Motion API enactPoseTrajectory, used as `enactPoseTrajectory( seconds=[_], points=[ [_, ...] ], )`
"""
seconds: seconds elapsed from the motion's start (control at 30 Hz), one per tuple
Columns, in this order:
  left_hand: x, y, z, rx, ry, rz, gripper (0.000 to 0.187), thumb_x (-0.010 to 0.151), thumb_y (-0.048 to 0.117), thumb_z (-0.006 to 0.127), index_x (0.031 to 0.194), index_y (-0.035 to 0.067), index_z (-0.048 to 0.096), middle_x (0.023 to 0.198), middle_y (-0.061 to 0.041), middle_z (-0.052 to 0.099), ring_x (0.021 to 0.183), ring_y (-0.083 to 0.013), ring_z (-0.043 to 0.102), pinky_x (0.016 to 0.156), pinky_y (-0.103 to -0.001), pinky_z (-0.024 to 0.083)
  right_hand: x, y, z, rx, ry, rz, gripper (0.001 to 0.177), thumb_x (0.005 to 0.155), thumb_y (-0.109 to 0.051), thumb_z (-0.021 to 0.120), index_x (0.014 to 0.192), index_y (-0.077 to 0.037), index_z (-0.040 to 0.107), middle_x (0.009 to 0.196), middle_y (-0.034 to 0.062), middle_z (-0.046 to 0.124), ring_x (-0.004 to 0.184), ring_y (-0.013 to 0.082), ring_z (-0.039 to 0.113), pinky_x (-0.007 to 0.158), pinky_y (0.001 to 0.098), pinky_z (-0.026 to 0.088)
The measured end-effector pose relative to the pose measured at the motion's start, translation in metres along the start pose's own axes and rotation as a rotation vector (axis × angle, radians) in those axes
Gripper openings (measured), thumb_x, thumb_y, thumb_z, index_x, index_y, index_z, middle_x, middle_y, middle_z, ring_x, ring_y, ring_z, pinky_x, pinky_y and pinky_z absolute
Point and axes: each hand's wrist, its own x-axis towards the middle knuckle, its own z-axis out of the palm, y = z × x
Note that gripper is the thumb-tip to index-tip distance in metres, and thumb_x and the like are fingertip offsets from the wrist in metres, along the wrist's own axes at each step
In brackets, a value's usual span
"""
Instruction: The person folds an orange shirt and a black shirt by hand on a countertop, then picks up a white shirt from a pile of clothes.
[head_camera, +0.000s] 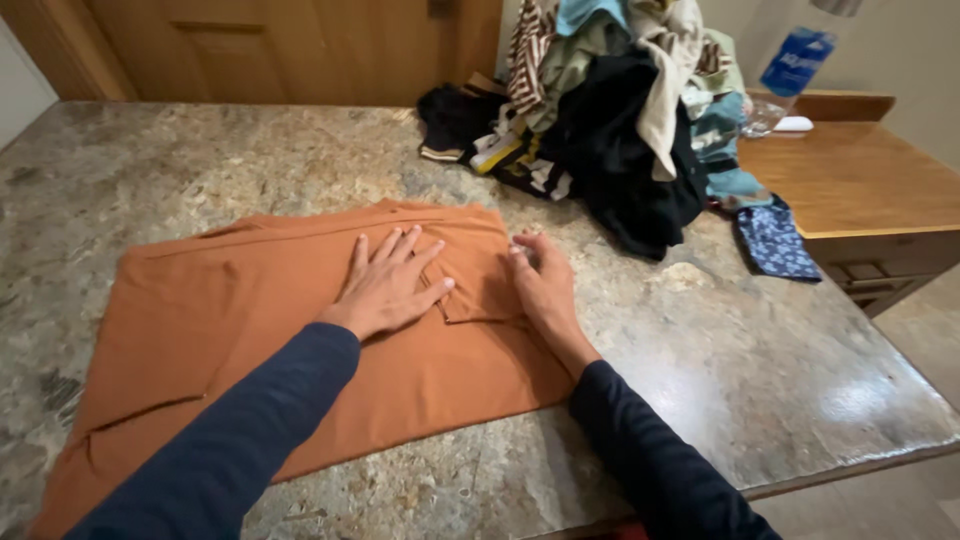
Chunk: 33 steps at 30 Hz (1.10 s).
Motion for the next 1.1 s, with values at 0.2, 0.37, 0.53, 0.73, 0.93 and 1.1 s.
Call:
enactPoseTrajectory(
  seconds=[0.2, 0.37, 0.53, 0.73, 0.93, 1.1],
  points=[
    [0.033, 0.030, -0.020, -0.076, -0.026, -0.171, 0.057, 0.098, 0.058, 0.045, 0.123, 0.013, 0.070, 0.144, -0.015, 0.056, 0.141, -0.0354, 0.042, 0.119, -0.066, 0.014, -0.008, 0.009, -0.018, -0.143, 0.070, -0.125, 0.027, 0.094, -0.018, 0.064, 0.115, -0.002, 0.070, 0.120, 0.0227, 0.070, 0.117, 0.0407, 0.063, 0.100, 0.0443, 0.050],
    [0.074, 0.062, 0.008, -0.078, 0.291, -0.023, 0.045, 0.090, 0.045, 0.060, 0.106, 0.006, 0.076, 0.110, -0.024, 0.073, 0.111, -0.0441, 0.065, 0.098, -0.057, 0.047, -0.018, 0.016, -0.045, -0.385, -0.033, -0.437, 0.021, 0.080, -0.003, 0.058, 0.098, 0.001, 0.067, 0.104, 0.0208, 0.069, 0.110, 0.0413, 0.062, 0.110, 0.0484, 0.047],
    [0.107, 0.097, 0.024, -0.167, -0.040, -0.286, 0.057, 0.085, 0.058, 0.071, 0.106, 0.005, 0.074, 0.118, -0.022, 0.069, 0.117, -0.0403, 0.062, 0.099, -0.051, 0.049, -0.025, -0.009, -0.046, -0.304, -0.026, -0.449, 0.011, 0.088, -0.008, 0.060, 0.095, 0.000, 0.063, 0.097, 0.0182, 0.069, 0.104, 0.0406, 0.062, 0.110, 0.0487, 0.046],
    [0.112, 0.101, 0.030, -0.096, -0.096, -0.348, 0.041, 0.081, 0.040, 0.071, 0.106, 0.008, 0.079, 0.119, -0.017, 0.073, 0.118, -0.0342, 0.067, 0.099, -0.046, 0.053, -0.031, -0.039, -0.052, -0.467, 0.012, -0.386, 0.027, 0.086, -0.031, 0.070, 0.089, -0.004, 0.068, 0.092, 0.0180, 0.069, 0.090, 0.0409, 0.062, 0.079, 0.0502, 0.048],
    [0.125, 0.080, 0.041, -0.172, -0.115, -0.348, 0.032, 0.080, 0.029, 0.068, 0.105, 0.013, 0.080, 0.117, -0.016, 0.074, 0.116, -0.0356, 0.067, 0.096, -0.046, 0.054, -0.030, -0.053, -0.049, -0.485, -0.131, -0.186, 0.046, 0.079, -0.048, 0.076, 0.089, -0.003, 0.068, 0.089, 0.0177, 0.070, 0.083, 0.0394, 0.067, 0.071, 0.0509, 0.053],
    [0.126, 0.070, 0.036, -0.305, -0.202, -0.367, 0.027, 0.082, 0.026, 0.064, 0.095, 0.007, 0.078, 0.103, -0.019, 0.078, 0.098, -0.0337, 0.074, 0.084, -0.043, 0.058, -0.016, -0.049, -0.041, -0.560, -0.261, -0.012, 0.035, 0.083, -0.044, 0.072, 0.084, -0.009, 0.074, 0.087, 0.0170, 0.073, 0.083, 0.0382, 0.071, 0.074, 0.0507, 0.055]
  ],
)
